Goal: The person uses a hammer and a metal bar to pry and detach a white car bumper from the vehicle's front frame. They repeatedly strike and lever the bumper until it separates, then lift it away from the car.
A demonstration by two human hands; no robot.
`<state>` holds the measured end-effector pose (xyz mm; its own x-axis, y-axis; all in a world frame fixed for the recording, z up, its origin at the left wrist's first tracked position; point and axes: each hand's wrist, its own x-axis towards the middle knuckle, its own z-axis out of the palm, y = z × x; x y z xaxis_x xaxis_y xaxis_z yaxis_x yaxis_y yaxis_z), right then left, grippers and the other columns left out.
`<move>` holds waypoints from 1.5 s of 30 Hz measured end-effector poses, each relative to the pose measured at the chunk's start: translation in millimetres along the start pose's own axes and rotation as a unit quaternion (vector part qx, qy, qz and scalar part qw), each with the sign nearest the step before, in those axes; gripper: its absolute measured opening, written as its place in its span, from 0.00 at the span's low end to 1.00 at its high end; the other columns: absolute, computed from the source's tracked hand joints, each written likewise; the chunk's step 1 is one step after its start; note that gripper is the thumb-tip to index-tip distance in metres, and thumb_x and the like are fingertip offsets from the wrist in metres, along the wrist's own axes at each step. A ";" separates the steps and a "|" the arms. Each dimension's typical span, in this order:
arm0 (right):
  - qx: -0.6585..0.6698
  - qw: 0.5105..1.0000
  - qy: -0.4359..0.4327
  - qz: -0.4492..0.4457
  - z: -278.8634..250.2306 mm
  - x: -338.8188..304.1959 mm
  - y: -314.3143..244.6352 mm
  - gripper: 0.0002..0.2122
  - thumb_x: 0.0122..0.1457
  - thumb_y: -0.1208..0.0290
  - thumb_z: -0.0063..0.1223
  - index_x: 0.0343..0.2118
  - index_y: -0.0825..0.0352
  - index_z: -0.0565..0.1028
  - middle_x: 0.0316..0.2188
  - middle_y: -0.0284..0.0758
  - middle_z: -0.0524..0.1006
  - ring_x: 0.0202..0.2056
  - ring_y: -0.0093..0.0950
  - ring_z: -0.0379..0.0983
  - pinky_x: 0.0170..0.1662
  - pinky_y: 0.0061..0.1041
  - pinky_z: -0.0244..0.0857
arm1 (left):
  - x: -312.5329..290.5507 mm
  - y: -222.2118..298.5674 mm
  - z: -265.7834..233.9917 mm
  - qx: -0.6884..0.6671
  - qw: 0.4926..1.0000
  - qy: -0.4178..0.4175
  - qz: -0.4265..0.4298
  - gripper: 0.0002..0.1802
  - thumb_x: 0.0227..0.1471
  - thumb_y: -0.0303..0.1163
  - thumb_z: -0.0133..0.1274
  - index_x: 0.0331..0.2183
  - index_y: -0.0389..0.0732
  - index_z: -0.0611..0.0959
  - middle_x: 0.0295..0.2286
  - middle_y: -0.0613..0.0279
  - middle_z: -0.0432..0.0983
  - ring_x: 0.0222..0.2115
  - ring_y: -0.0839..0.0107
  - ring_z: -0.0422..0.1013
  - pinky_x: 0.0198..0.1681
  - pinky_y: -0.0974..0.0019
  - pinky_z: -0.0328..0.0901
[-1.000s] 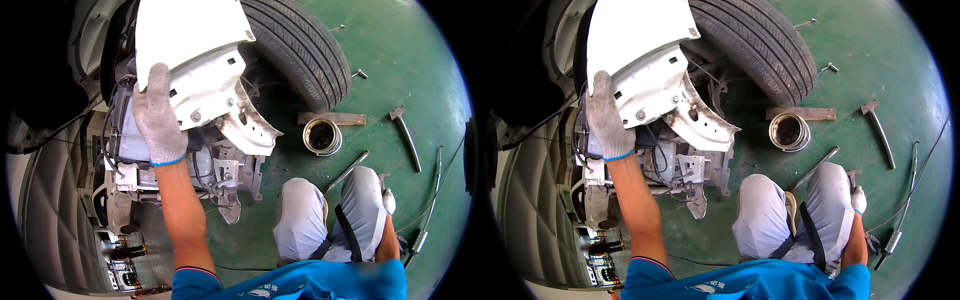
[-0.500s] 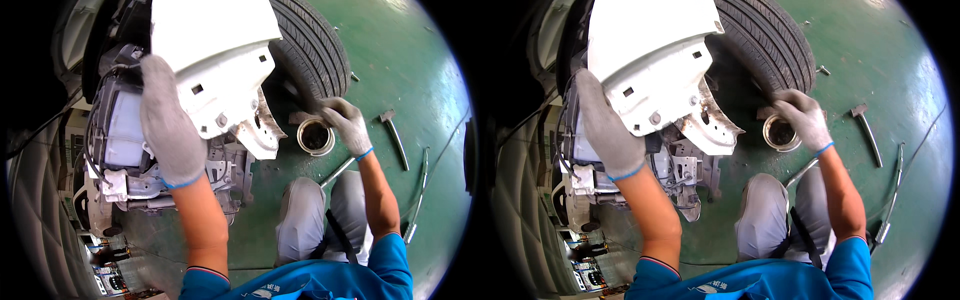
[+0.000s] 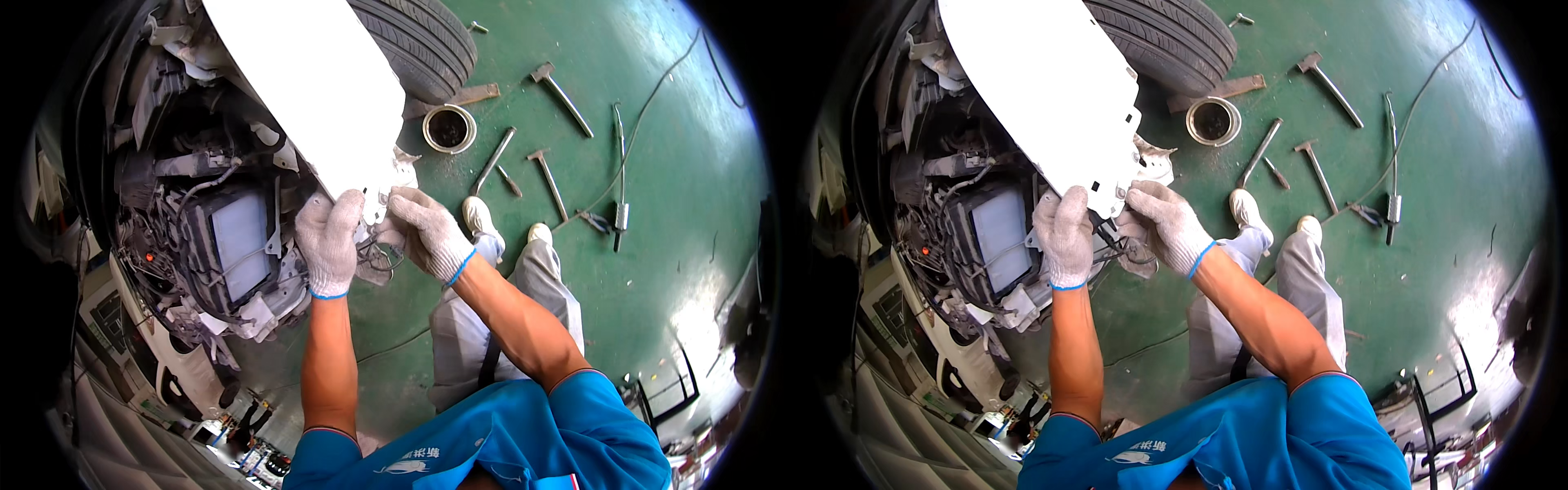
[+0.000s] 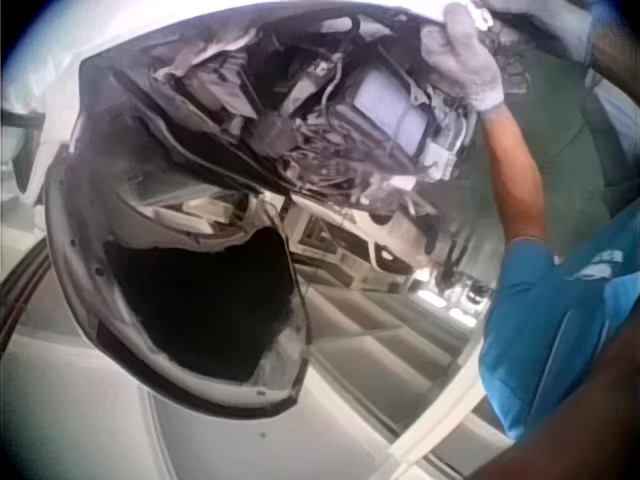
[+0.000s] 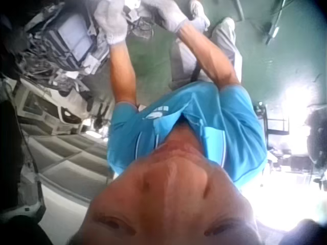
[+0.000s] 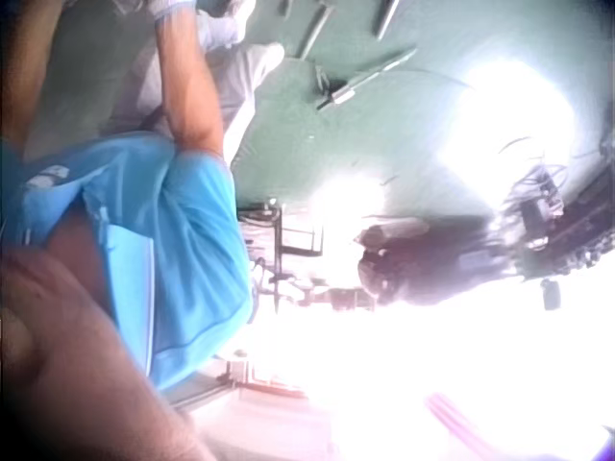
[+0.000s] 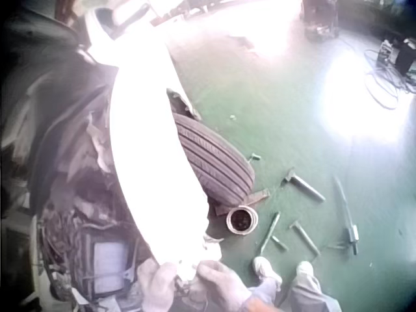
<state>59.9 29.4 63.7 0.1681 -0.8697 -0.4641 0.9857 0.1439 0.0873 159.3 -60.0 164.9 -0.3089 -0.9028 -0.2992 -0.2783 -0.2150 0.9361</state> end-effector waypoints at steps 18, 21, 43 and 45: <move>-0.242 0.931 0.266 -0.062 -17.7 -88.6 -80.1 0.12 0.65 0.61 0.56 0.41 0.66 0.75 0.29 0.33 0.77 0.24 0.24 0.74 0.27 0.27 0.72 | 7.2 18.0 -16.2 0.128 0.986 -0.088 -0.060 0.14 0.58 0.35 0.62 0.25 0.39 0.81 0.24 0.75 0.74 0.25 0.83 0.64 0.30 0.72 0.61; -0.308 0.860 0.377 -0.155 -47.3 -170.3 -137.7 0.12 0.64 0.60 0.57 0.40 0.65 0.77 0.26 0.33 0.76 0.22 0.24 0.72 0.26 0.26 0.70 | 11.1 8.6 -16.9 0.064 0.992 -0.083 -0.075 0.12 0.56 0.34 0.65 0.25 0.41 0.81 0.25 0.75 0.75 0.25 0.83 0.63 0.30 0.72 0.61; -0.600 0.634 0.487 0.015 -178.9 -226.4 -300.7 0.13 0.55 0.67 0.56 0.37 0.70 0.82 0.28 0.44 0.82 0.30 0.36 0.80 0.36 0.36 0.73 | 61.5 106.3 52.8 0.130 0.952 0.252 -0.118 0.22 0.51 0.25 0.63 0.46 0.23 0.78 0.41 0.48 0.81 0.36 0.63 0.78 0.41 0.60 0.73; -0.486 0.716 0.499 -0.045 -115.1 -217.0 -366.5 0.11 0.55 0.69 0.54 0.35 0.71 0.80 0.25 0.41 0.80 0.23 0.32 0.77 0.28 0.34 0.73 | 80.5 132.2 75.3 0.171 0.935 0.260 -0.170 0.26 0.52 0.25 0.64 0.50 0.22 0.77 0.44 0.48 0.80 0.39 0.62 0.78 0.44 0.60 0.73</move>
<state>-336.7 219.7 30.9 -0.4528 -0.1951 -0.8700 0.4519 0.7910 -0.4125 29.1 -133.1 250.6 0.3093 -0.8823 -0.3549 -0.5821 -0.4708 0.6630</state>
